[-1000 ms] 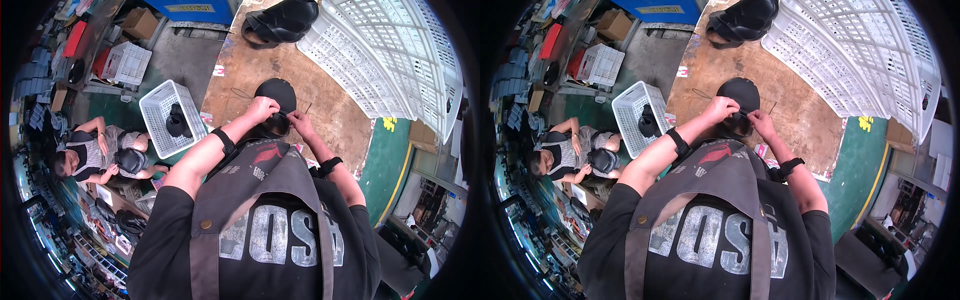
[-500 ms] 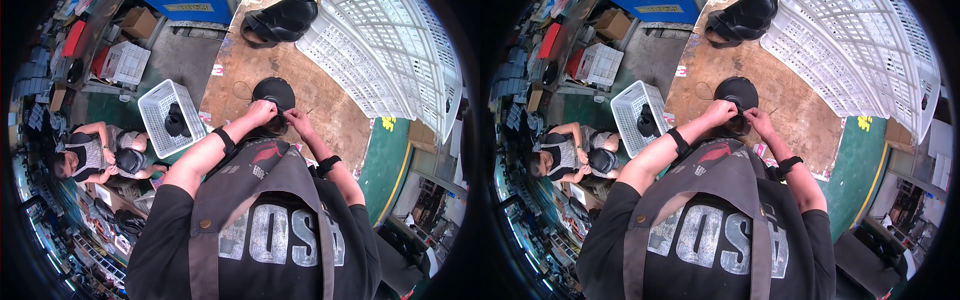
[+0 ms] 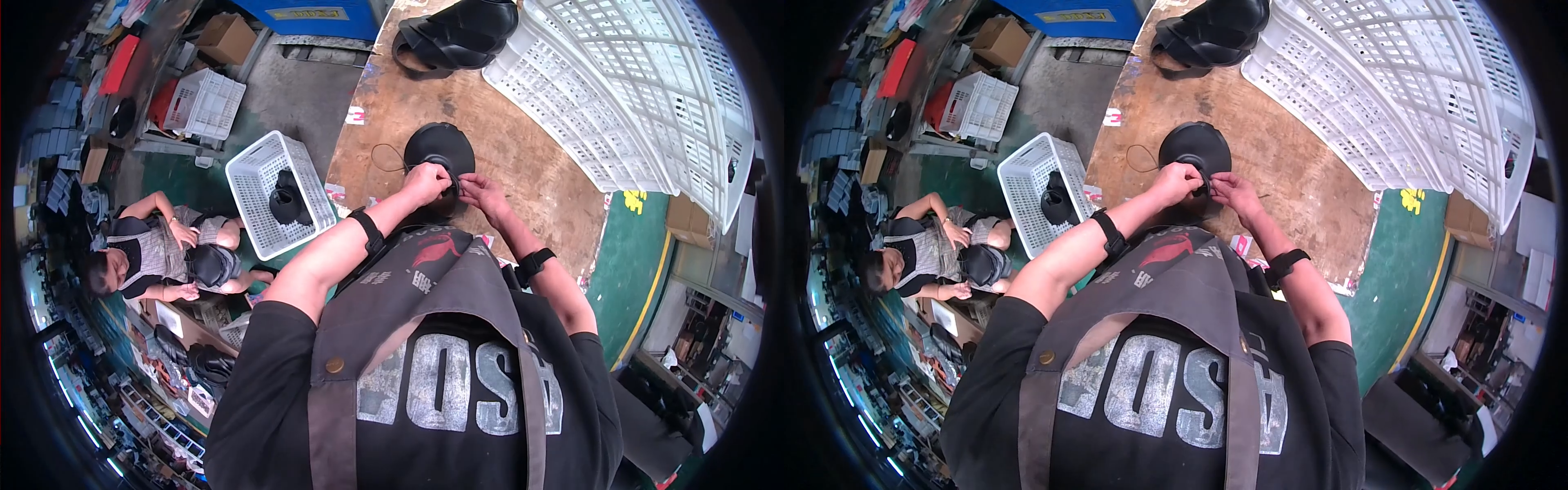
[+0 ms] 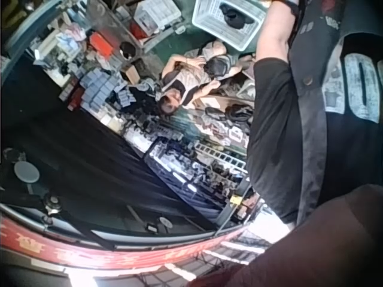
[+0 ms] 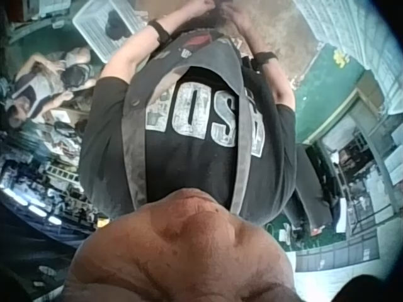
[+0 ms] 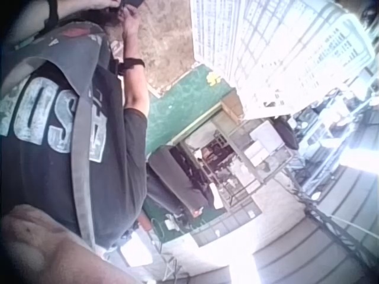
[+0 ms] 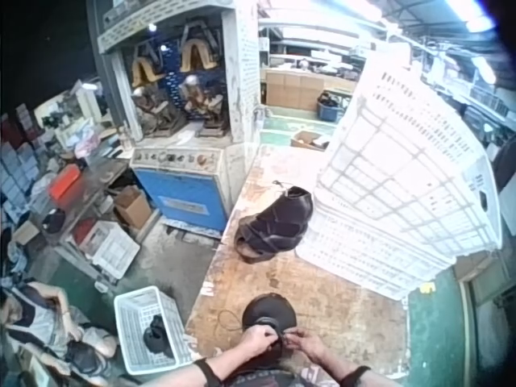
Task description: Manually thread and inspect black shoe upper components at a workstation.
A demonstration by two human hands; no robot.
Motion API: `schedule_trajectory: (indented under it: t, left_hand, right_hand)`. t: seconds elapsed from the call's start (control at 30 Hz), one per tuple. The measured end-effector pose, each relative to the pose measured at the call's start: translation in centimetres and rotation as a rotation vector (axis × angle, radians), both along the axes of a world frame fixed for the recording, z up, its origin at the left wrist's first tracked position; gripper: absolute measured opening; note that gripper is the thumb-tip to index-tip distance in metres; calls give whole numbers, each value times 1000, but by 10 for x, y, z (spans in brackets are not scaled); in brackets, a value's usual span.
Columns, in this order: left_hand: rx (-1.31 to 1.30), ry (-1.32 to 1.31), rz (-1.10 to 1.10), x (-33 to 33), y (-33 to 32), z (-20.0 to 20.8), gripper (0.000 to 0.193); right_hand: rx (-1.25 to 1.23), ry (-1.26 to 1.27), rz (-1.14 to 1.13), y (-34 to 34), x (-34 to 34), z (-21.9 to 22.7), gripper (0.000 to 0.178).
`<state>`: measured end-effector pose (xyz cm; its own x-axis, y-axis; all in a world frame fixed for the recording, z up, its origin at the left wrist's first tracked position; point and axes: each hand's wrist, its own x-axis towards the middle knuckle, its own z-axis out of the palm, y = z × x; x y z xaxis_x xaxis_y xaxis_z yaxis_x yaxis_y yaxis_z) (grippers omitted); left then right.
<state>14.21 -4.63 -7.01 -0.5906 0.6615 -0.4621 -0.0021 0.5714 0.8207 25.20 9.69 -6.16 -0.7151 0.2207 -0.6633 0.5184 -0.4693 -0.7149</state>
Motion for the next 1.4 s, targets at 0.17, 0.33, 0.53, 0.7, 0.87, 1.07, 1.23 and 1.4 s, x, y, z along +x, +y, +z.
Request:
schedule_trajectory:
  t: [0.17, 0.33, 0.53, 0.7, 0.87, 1.07, 1.23, 1.4]
  left_hand:
    - [8, 7, 21, 0, -3, -3, 10]
    - [36, 716, -182, -6, -18, 28, 49]
    - [-126, 643, -38, -14, -40, 9, 74]
    - [-80, 698, 72, -20, -46, 1, 66]
    - [-125, 658, -23, -20, -50, 2, 49]
    - [-48, 796, -206, -23, -48, -1, 45]
    - [62, 897, -272, -20, -37, 12, 27]
    - [38, 688, -289, -17, -28, -4, 20]
  right_hand:
    - [124, -39, 157, 3, -10, -13, 13]
    - [246, -44, 160, 9, -13, -24, 13]
    - [155, 109, -377, 55, 1, -9, 15]
    - [0, 284, -939, 148, 28, -12, 21]
    - [-77, 430, -1183, 185, 30, -4, 30]
    - [2, 579, -1225, 208, 20, 7, 24]
    - [200, 333, -638, 108, -28, 46, 20]
    - [225, 192, 74, 20, -34, 39, 21]
